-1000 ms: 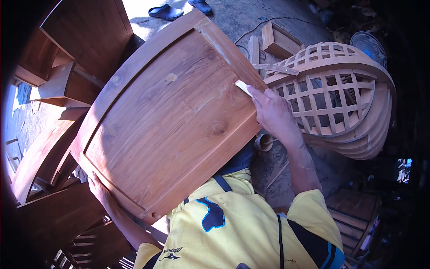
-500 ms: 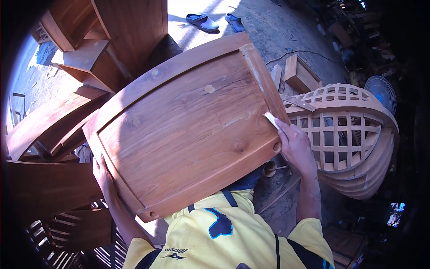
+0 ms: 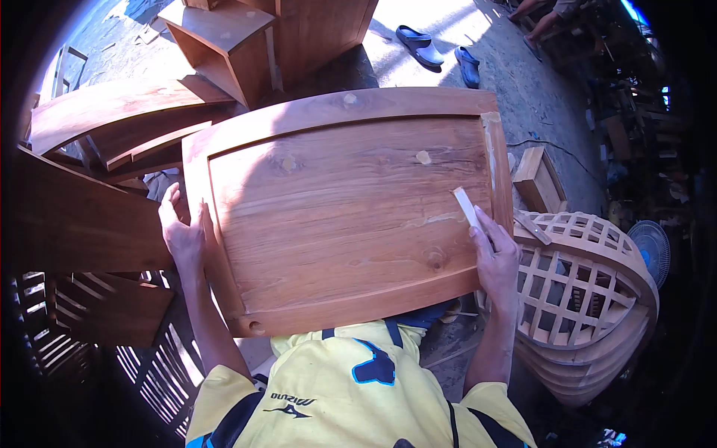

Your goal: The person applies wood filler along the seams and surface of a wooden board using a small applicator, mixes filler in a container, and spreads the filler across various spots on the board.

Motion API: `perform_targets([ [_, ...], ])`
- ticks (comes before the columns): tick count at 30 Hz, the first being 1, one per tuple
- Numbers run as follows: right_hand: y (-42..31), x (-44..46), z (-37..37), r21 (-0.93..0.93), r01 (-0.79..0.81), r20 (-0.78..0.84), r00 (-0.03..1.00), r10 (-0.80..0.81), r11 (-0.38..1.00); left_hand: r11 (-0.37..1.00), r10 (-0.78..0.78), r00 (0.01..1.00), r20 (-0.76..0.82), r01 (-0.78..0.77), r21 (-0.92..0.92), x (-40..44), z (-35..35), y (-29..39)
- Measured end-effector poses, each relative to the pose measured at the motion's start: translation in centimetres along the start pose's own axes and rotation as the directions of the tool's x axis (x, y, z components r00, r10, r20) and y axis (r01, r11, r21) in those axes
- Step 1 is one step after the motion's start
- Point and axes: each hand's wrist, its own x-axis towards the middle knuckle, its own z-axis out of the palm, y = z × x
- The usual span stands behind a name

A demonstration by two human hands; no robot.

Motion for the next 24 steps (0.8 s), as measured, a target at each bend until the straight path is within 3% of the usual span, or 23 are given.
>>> perform_targets([
  [1, -0.9, 0.4, 0.7, -0.002, -0.007, 0.003, 1.000, 0.007, 1.000, 0.998, 0.040, 0.999, -0.027, -0.038, 0.051, -0.1, -0.6, 2.6],
  [2, -1.9, 0.7, 1.5, 0.032, 0.036, 0.008, 0.999, -0.036, 0.999, 0.977, -0.025, 0.993, 0.118, 0.049, -0.208, -1.1, -1.0, 6.5],
  [4, -2.8, 1.6, 3.1, 0.060, 0.182, -0.028, 0.983, -0.181, 0.981, 0.779, 0.174, 0.904, 0.390, 0.116, -0.616, -3.9, -1.3, 12.1],
  [6, -4.1, 2.5, 4.2, 0.021, 0.162, 0.016, 0.987, -0.162, 0.987, 0.532, 0.491, 0.694, 0.527, 0.240, -0.812, -6.5, -1.9, 17.8],
  [8, -5.6, 3.4, 5.3, -0.019, 0.141, 0.062, 0.988, -0.140, 0.990, 0.241, 0.743, 0.496, 0.450, 0.429, -0.871, -8.3, -1.8, 22.4],
  [9, -6.4, 4.2, 5.9, -0.073, 0.148, 0.072, 0.987, -0.143, 0.986, 0.088, 0.840, 0.443, 0.313, 0.459, -0.884, -8.5, -1.6, 24.2],
  [10, -7.0, 4.8, 6.3, -0.126, 0.155, 0.083, 0.986, -0.145, 0.980, -0.044, 0.882, 0.397, 0.253, 0.604, -0.796, -8.7, -1.5, 25.4],
  [11, -7.4, 5.3, 6.6, -0.121, 0.158, 0.088, 0.985, -0.147, 0.980, -0.041, 0.879, 0.401, 0.257, 0.602, -0.797, -9.8, -1.2, 26.5],
  [12, -8.0, 6.0, 7.0, -0.163, 0.173, 0.091, 0.983, -0.160, 0.971, -0.245, 0.829, 0.535, 0.164, 0.610, -0.754, -11.0, -1.0, 27.4],
  [15, -8.5, 7.1, 7.8, -0.228, 0.204, 0.107, 0.977, -0.184, 0.952, -0.434, 0.822, 0.565, -0.073, 0.537, -0.724, -10.3, 0.1, 26.9],
  [20, -8.3, 7.8, 7.2, -0.284, 0.223, 0.198, 0.965, -0.171, 0.932, -0.409, 0.815, 0.579, 0.002, 0.578, -0.706, -10.8, -1.0, 25.6],
  [21, -7.8, 7.7, 6.7, -0.211, 0.264, 0.178, 0.957, -0.228, 0.941, -0.405, 0.816, 0.578, -0.001, 0.571, -0.714, -10.6, -1.0, 25.2],
  [22, -7.4, 7.6, 6.4, -0.131, 0.309, 0.162, 0.944, -0.287, 0.942, -0.367, 0.861, 0.508, -0.031, 0.577, -0.730, -9.9, -1.0, 24.7],
  [24, -6.9, 7.1, 6.0, -0.012, 0.209, 0.142, 0.968, -0.205, 0.978, -0.323, 0.885, 0.463, -0.046, 0.541, -0.777, -9.4, -1.4, 23.5],
])
